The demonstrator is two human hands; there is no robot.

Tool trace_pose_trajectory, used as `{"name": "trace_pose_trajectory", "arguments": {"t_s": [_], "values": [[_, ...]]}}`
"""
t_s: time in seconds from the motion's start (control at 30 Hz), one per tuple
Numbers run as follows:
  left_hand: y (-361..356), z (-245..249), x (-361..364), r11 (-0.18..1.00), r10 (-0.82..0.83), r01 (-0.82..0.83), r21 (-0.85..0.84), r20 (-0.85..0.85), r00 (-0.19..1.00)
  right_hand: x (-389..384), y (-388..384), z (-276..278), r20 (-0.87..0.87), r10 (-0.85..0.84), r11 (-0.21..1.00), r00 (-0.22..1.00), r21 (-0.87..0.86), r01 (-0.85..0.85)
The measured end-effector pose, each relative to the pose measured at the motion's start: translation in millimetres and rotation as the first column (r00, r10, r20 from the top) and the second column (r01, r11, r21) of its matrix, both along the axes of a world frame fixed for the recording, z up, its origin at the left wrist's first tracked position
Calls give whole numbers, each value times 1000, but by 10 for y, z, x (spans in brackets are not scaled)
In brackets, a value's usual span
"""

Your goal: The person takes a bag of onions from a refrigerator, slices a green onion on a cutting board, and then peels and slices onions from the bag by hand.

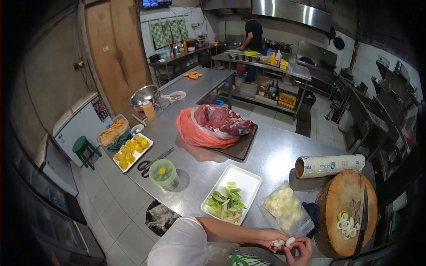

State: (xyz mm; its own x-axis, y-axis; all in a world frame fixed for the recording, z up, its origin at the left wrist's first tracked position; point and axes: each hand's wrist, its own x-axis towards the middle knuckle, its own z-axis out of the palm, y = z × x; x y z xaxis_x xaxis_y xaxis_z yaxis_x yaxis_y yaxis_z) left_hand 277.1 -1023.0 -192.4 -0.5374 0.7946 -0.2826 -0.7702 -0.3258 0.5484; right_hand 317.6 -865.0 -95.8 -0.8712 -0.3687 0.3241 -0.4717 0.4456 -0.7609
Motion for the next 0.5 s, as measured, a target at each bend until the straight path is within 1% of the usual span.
{"name": "trace_pose_trajectory", "arguments": {"t_s": [0.03, 0.07, 0.13, 0.2, 0.23, 0.27, 0.3, 0.37, 0.4, 0.47, 0.5], "values": [[0, 26, -7, 999, -11, 11, 35, 7, 1000, -29, 18, -35, -8, 2, 1000, 1000, -2, -2], [4, 46, -7, 1000, 7, -6, -9, 13, 1000, -60, 58, -101, -34, 9, 1000, 999, 24, -8], [1, 123, 16, 1000, -1, 1, -22, 11, 1000, -80, 131, -159, -58, 11, 998, 998, 55, -8], [16, 112, 9, 999, -5, 5, -40, 10, 1000, -93, 159, -173, 15, -39, 994, 999, 106, 37], [37, 54, 11, 1000, -3, 3, 0, 5, 1000, -94, 156, -160, 14, -37, 994, 999, 104, 35], [44, 3, 12, 999, -2, 2, 37, 0, 1000, -94, 146, -139, 70, -58, 993, 996, 105, 51], [49, -45, 14, 999, -6, 6, 32, 0, 1000, -89, 139, -132, 126, -83, 992, 989, 106, 70], [70, -58, 14, 998, 49, -55, -23, -209, 977, -98, 176, -144, 148, -87, 990, 985, 122, 69], [67, -59, 8, 999, 42, -48, -24, -212, 976, -118, 204, -147, 169, -80, 988, 982, 143, 56], [27, -60, 2, 998, -12, -12, -63, -364, 931, -150, 257, -197, 186, -92, 989, 978, 130, 68], [56, -117, 2, 998, -14, -10, -64, -365, 931, -158, 284, -241, 206, -101, 990, 973, 118, 78]]}}
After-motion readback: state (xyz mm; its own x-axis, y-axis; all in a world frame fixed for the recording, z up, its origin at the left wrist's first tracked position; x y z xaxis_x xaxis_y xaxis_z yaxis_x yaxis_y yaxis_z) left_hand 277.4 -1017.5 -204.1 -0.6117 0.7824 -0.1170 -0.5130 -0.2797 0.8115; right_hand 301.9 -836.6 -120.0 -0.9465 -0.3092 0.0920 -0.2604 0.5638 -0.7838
